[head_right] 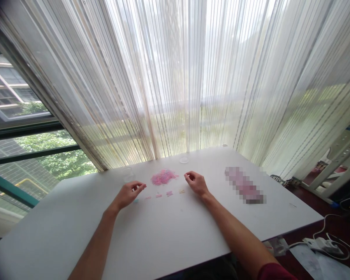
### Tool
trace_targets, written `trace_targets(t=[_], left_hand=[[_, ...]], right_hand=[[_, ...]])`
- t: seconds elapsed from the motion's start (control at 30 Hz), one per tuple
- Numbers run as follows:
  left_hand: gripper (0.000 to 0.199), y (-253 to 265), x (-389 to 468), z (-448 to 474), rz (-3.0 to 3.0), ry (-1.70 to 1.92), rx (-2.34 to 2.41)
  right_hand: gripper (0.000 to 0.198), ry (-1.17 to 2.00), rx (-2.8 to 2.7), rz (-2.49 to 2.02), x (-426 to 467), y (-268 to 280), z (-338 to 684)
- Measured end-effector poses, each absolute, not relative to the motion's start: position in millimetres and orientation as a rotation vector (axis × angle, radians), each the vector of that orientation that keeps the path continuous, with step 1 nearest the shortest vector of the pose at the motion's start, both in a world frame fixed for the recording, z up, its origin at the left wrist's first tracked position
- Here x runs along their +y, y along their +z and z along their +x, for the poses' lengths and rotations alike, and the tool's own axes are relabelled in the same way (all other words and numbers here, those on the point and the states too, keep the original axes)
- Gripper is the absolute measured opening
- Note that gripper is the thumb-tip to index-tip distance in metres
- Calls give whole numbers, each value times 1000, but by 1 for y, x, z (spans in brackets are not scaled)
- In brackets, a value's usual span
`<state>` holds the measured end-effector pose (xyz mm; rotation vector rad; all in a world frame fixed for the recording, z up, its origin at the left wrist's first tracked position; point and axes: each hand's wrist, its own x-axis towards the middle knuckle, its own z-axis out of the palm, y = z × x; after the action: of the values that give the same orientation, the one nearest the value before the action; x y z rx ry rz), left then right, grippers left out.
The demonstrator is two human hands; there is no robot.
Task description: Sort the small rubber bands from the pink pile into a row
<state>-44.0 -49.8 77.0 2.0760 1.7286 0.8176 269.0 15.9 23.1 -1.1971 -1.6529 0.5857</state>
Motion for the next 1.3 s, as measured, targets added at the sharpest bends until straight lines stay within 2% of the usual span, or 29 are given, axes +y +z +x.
trace_targets(t=[0.13,0.37,0.63,0.97,1.3], left_hand=[[34,94,-24,-4,2235,619,1584],[34,97,18,38,2442,151,1782],[25,98,35,41,2454,39,1851],[34,98,50,43,2502,-94,1911],[24,103,53,43,2589,-147,1864]], right_hand=[[35,596,-1677,-1206,14,24,267],[36,609,-1688,-1192,16,22,266],[33,662,-1681,-1218,15,26,265],[30,662,-1695,-1221,17,23,266],[31,667,-1689,-1208,15,27,264]])
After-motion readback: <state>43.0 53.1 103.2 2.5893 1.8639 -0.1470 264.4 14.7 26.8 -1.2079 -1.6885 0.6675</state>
